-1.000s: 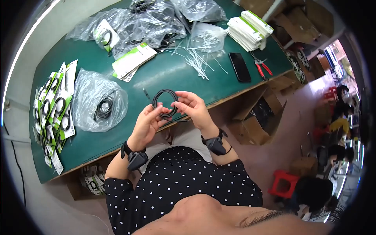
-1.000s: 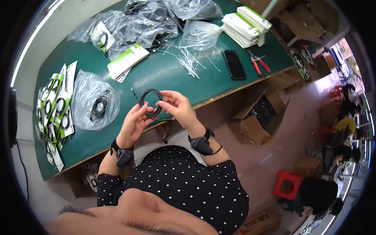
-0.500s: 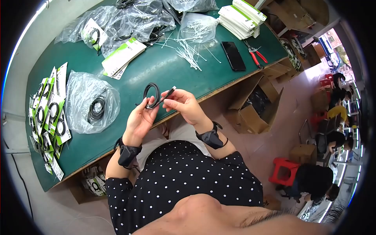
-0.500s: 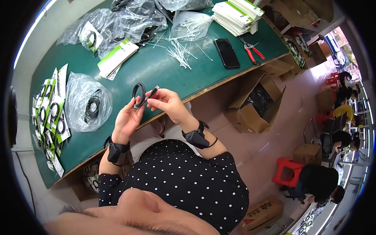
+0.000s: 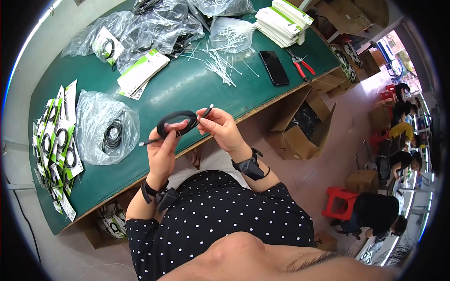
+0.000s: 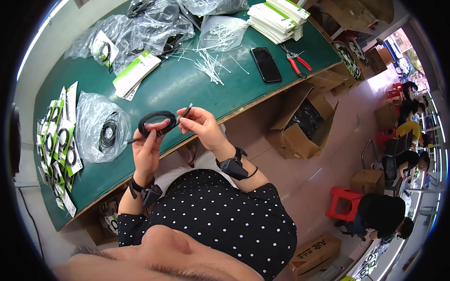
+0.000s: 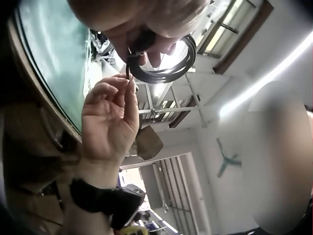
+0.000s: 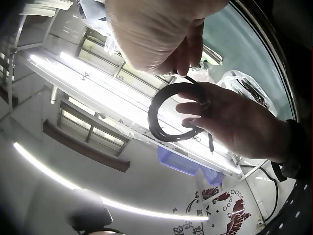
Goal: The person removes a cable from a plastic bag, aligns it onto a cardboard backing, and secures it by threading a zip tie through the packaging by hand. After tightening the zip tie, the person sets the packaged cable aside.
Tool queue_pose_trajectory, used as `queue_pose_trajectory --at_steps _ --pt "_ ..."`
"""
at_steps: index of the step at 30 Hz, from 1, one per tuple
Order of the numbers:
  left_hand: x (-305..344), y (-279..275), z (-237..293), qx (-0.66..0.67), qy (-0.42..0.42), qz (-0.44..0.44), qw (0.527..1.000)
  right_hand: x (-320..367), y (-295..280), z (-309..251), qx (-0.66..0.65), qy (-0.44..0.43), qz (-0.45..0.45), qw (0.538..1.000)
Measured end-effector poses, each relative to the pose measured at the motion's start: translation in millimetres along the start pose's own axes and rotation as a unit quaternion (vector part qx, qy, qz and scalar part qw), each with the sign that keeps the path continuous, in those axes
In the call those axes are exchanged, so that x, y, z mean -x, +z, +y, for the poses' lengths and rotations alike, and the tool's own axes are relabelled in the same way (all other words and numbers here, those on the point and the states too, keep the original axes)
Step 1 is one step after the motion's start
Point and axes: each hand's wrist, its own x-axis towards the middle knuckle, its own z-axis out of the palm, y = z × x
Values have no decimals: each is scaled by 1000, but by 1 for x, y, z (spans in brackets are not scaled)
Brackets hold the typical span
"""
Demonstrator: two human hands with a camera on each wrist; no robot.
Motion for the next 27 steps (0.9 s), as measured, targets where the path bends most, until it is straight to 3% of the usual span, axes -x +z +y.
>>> queue_pose_trajectory --at_steps 1,4,13,20,23,24,25,27 --pt "4 -5 -3 2 -1 0 1000 1 0 0 -2 -5 1 1000" --pt "15 -32 -17 -189 86 -54 977 4 1 1 -6 -12 3 1000" --pt "11 -20 -12 -157 101 -39 982 7 0 3 4 -22 -4 1000" --pt "-7 -9 -13 -39 -37 48 997 -2 0 28 -74 3 1 997" --pt "-7 -17 -21 -34 -26 52 998 -5 5 35 4 40 90 995" --pt "-11 -17 -25 -28 -21 48 998 -7 8 33 10 15 94 995" --pt "-13 -18 -30 -23 -16 21 999 -7 13 34 -48 12 92 995" --pt "-10 -22 -36 -12 -24 57 998 -9 17 34 -103 -16 91 990"
